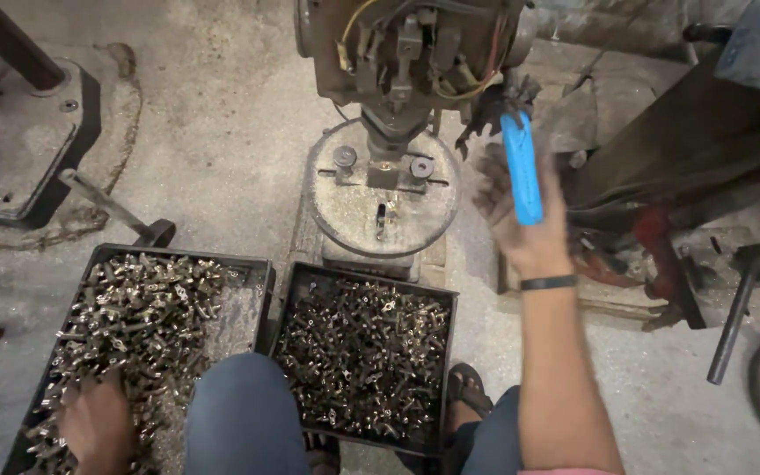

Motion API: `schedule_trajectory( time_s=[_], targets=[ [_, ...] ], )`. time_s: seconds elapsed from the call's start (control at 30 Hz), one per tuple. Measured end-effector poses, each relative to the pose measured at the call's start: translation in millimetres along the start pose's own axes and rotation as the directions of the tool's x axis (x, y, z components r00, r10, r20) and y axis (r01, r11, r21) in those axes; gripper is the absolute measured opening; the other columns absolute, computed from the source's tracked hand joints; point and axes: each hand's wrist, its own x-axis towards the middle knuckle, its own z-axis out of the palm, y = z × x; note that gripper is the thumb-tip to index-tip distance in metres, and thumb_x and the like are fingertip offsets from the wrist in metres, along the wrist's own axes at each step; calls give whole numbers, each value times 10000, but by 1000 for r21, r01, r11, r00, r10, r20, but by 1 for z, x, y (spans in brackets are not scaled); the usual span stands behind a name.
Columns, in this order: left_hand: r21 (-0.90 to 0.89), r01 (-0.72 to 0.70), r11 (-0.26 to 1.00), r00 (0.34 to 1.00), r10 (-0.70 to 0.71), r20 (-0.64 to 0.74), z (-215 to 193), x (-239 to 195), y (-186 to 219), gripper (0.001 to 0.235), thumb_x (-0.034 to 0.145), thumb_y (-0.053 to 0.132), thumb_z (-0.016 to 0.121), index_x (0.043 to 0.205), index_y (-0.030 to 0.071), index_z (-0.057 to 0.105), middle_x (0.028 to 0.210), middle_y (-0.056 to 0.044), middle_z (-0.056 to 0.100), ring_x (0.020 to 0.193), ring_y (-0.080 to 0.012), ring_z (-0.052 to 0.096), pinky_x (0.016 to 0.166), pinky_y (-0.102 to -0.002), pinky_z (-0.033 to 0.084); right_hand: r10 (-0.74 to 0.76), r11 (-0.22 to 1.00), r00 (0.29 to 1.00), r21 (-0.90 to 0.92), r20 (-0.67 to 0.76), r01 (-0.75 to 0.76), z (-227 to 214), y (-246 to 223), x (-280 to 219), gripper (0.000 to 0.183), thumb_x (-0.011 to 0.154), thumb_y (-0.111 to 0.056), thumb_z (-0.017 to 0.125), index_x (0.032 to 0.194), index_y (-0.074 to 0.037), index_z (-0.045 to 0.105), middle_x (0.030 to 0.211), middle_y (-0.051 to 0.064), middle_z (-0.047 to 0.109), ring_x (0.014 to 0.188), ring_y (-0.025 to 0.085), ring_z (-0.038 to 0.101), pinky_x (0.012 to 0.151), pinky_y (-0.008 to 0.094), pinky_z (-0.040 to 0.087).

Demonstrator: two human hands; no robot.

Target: Operating a manual or semi-automatic press machine to process small brass metal components by placing them into the die and pulling the handle.

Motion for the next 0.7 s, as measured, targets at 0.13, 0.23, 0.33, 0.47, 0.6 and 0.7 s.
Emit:
schedule_trajectory(
  time_s=[0.13,0.23,0.33,0.47,0.6,0.7],
  targets=[
    [-161,8,987,985,20,170,25,18,-18,272,1079,237,490,1200,167,723,1168,-179,720,1007,-437,731,826,-546,598,-219,629,976,-763,9,148,60,35,-7,317,912,-162,725,1221,-88,730,1129,52,743,896,150,725,796,275,592],
    [-203,0,979,985,35,169,1,19,-18,264,1047,310,550,1154,163,741,1127,-182,731,994,-424,733,840,-531,596,-450,629,893,-712,-4,314,67,91,9,292,860,-62,771,1145,-32,716,1065,93,735,884,152,706,773,278,604],
    [-340,90,936,984,-32,174,-5,19,-21,293,972,370,653,1150,167,766,1103,-197,754,1000,-419,731,878,-517,588,-493,534,867,-762,72,367,67,88,21,186,858,-21,851,975,5,710,987,131,654,776,176,635,682,309,550],
    [-559,195,806,975,-95,203,-17,40,6,346,956,366,715,1178,103,757,1077,-212,781,959,-413,742,873,-517,586,-454,543,889,-772,61,330,69,88,20,293,826,-43,852,983,-2,608,878,57,699,769,126,661,708,279,548],
    [-930,366,-24,930,44,365,-147,56,81,414,908,132,704,1277,-38,625,1096,-213,742,993,-295,741,868,-404,601,-477,623,878,-696,23,357,71,94,19,278,840,-57,817,1022,-35,607,947,25,694,800,106,654,712,267,558],
    [-955,290,-67,942,197,272,-232,56,135,424,846,65,730,1249,-23,632,1108,-177,739,1018,-246,728,891,-362,596,-436,621,900,-722,3,304,66,87,28,253,847,-81,856,961,-19,639,872,52,694,751,124,623,697,272,531]
  ],
)
